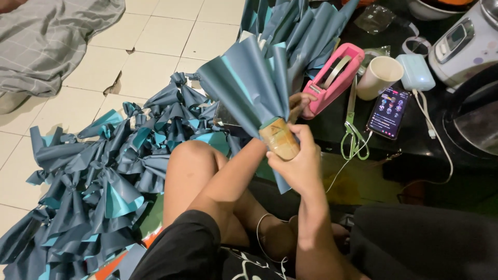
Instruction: Folding blue paper sheets and assembling them into decorative bouquet wrappers around a central base.
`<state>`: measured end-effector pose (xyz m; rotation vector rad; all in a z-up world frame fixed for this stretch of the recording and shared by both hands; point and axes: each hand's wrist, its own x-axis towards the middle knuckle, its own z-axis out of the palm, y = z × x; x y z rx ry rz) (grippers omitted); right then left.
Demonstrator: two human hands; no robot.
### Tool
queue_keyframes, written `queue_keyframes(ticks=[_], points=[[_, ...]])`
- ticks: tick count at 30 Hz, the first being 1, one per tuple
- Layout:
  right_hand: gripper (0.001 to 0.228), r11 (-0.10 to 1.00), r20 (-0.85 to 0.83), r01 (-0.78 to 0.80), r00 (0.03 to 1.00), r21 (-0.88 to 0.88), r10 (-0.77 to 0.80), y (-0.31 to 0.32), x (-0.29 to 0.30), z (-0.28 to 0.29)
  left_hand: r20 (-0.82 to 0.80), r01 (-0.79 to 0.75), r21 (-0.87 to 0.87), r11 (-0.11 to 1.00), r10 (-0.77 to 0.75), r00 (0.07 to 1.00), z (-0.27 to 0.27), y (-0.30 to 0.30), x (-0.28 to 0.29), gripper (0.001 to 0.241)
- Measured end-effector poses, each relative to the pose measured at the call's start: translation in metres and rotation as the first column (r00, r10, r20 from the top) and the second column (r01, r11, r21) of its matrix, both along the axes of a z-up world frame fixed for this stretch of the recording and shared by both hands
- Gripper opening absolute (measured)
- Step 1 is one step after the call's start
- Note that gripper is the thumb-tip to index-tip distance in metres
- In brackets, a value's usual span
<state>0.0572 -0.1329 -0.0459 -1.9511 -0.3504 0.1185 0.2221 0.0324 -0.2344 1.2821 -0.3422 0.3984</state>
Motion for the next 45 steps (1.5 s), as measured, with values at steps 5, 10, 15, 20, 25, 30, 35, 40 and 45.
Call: queue_keyframes(ticks=[5, 10, 15, 20, 25, 30, 35, 40, 45], points=[[0.069, 0.995, -0.015, 0.065, 0.998, 0.074, -0.064, -0.005, 0.005, 0.007, 0.057, -0.070, 0.191, 0.979, 0.060, 0.997, 0.065, -0.032, -0.010, 0.021], [0.070, 0.992, 0.026, -0.001, 1.000, 0.128, -0.002, -0.009, 0.003, 0.000, 0.136, -0.152, 0.372, 0.916, 0.108, 0.985, 0.107, -0.019, -0.036, 0.015], [0.070, 0.981, 0.186, -0.142, 0.976, 0.129, 0.117, -0.011, -0.019, 0.017, 0.193, -0.221, 0.537, 0.814, 0.137, 0.972, 0.128, 0.001, -0.059, 0.010], [0.073, 0.937, 0.376, -0.230, 0.919, 0.264, 0.120, -0.026, -0.027, 0.024, 0.253, -0.312, 0.668, 0.676, 0.189, 0.949, 0.125, 0.037, -0.085, 0.007], [0.076, 0.837, 0.184, -0.170, 0.979, 0.521, 0.085, -0.052, -0.005, 0.006, 0.333, -0.403, 0.759, 0.511, 0.226, 0.915, 0.132, 0.076, -0.111, 0.009], [0.068, 0.653, 0.205, -0.298, 0.955, 0.697, 0.216, -0.059, 0.015, 0.000, 0.425, -0.478, 0.677, 0.559, 0.233, 0.875, 0.189, 0.087, -0.147, 0.006], [0.087, 0.367, 0.169, -0.381, 0.852, 0.849, 0.495, -0.065, 0.039, 0.000, 0.491, -0.484, 0.752, 0.447, 0.111, 0.864, 0.254, 0.084, -0.194, 0.013], [0.076, 0.357, 0.127, -0.354, 0.840, 0.865, 0.527, -0.055, 0.049, -0.010, 0.398, -0.419, 0.831, 0.365, 0.137, 0.907, 0.254, 0.082, -0.229, 0.015], [0.044, 0.430, 0.106, -0.335, 0.874, 0.838, 0.475, -0.032, 0.039, 0.000, 0.285, -0.336, 0.903, 0.269, 0.212, 0.935, 0.277, 0.062, -0.265, 0.015]])
